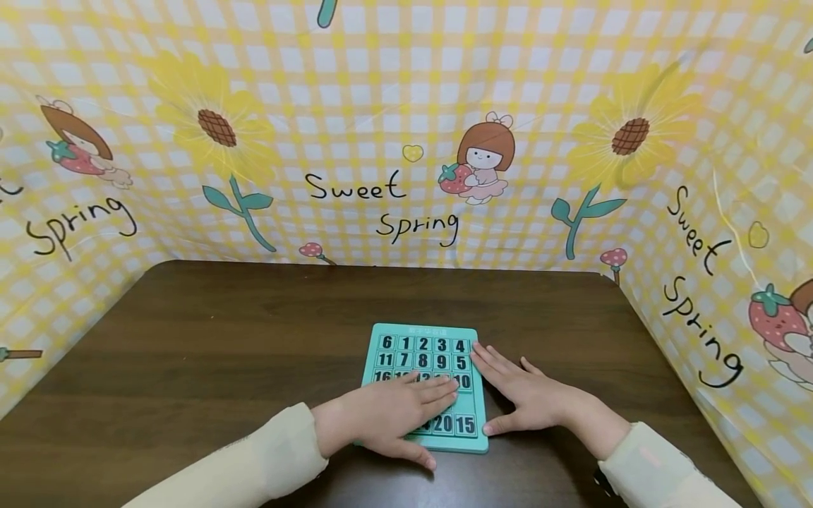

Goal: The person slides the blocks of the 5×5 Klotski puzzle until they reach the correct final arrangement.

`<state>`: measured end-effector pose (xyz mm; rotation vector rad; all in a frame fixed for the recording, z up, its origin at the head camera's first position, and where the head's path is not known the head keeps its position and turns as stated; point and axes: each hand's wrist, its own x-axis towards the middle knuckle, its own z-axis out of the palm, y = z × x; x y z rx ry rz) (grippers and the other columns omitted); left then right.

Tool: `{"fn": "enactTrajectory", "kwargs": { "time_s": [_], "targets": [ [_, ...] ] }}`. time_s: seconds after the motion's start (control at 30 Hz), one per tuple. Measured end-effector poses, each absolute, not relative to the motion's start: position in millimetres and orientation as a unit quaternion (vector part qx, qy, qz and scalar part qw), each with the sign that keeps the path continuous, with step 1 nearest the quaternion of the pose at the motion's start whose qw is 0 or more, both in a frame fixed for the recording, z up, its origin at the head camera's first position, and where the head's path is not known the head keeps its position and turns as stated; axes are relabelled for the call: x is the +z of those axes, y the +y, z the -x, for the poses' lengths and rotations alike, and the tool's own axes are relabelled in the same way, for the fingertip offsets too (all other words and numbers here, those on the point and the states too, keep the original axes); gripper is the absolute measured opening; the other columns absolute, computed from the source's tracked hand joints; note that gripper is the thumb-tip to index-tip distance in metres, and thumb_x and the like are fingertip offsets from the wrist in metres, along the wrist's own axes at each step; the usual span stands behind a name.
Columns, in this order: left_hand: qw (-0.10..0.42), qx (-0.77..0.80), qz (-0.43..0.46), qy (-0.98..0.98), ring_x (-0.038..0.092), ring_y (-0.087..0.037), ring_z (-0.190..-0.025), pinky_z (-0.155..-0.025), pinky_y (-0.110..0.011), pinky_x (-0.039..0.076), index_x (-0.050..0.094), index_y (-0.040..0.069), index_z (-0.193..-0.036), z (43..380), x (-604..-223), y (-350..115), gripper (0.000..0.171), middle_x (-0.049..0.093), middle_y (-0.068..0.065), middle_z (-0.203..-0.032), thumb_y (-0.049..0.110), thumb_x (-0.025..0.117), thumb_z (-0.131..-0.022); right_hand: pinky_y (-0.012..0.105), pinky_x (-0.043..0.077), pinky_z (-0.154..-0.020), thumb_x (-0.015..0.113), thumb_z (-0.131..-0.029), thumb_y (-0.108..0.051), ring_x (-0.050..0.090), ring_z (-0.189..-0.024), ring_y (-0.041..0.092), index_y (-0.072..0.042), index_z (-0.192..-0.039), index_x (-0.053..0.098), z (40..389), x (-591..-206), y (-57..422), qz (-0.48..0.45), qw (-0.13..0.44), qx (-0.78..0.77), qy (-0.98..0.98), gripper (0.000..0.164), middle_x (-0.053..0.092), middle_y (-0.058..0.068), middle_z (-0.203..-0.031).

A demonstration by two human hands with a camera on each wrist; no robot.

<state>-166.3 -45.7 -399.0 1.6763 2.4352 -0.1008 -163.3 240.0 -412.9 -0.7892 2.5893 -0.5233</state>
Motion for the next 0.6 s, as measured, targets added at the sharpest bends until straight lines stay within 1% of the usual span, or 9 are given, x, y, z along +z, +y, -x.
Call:
{"fn": "enactTrajectory", "kwargs": {
  "time_s": [0.17, 0.37, 0.6],
  "targets": [
    [0.073, -0.041, -0.584, 0.808, 0.02, -0.016, -0.154, -0.119, -0.047, 0.033, 0.024, 0.011, -0.159, 156, -397, -51, 0.091, 0.021, -0.002, -0.167, 0.074, 0.033, -0.094, 0.077, 0.009, -0.112, 0.063, -0.084, -0.068, 0.003, -0.156, 0.034, -0.015, -0.162, 0.005, 164, -414, 240, 0.283, 0.184, -0.182, 0.924, 0.11, -0.002, 0.005, -0.169],
    [0.08, -0.044, -0.608, 0.788, 0.016, -0.013, -0.154, -0.12, -0.045, 0.031, 0.02, 0.013, -0.16, 145, -397, -49, 0.089, 0.016, -0.001, -0.168, 0.072, 0.03, -0.095, 0.076, 0.009, -0.113, 0.063, -0.084, -0.068, 0.003, -0.156, 0.031, -0.016, -0.162, 0.006, 164, -415, 240, 0.281, 0.182, -0.179, 0.925, 0.11, -0.002, 0.004, -0.169],
    [0.056, -0.095, -0.625, 0.772, 0.02, -0.012, -0.153, -0.119, -0.041, 0.034, 0.023, 0.013, -0.159, 137, -400, -45, 0.084, 0.02, 0.0, -0.167, 0.07, 0.028, -0.098, 0.076, 0.009, -0.113, 0.063, -0.084, -0.068, 0.003, -0.156, 0.033, -0.015, -0.162, 0.006, 162, -413, 238, 0.282, 0.185, -0.182, 0.924, 0.11, -0.002, 0.005, -0.169]
  ]
}}
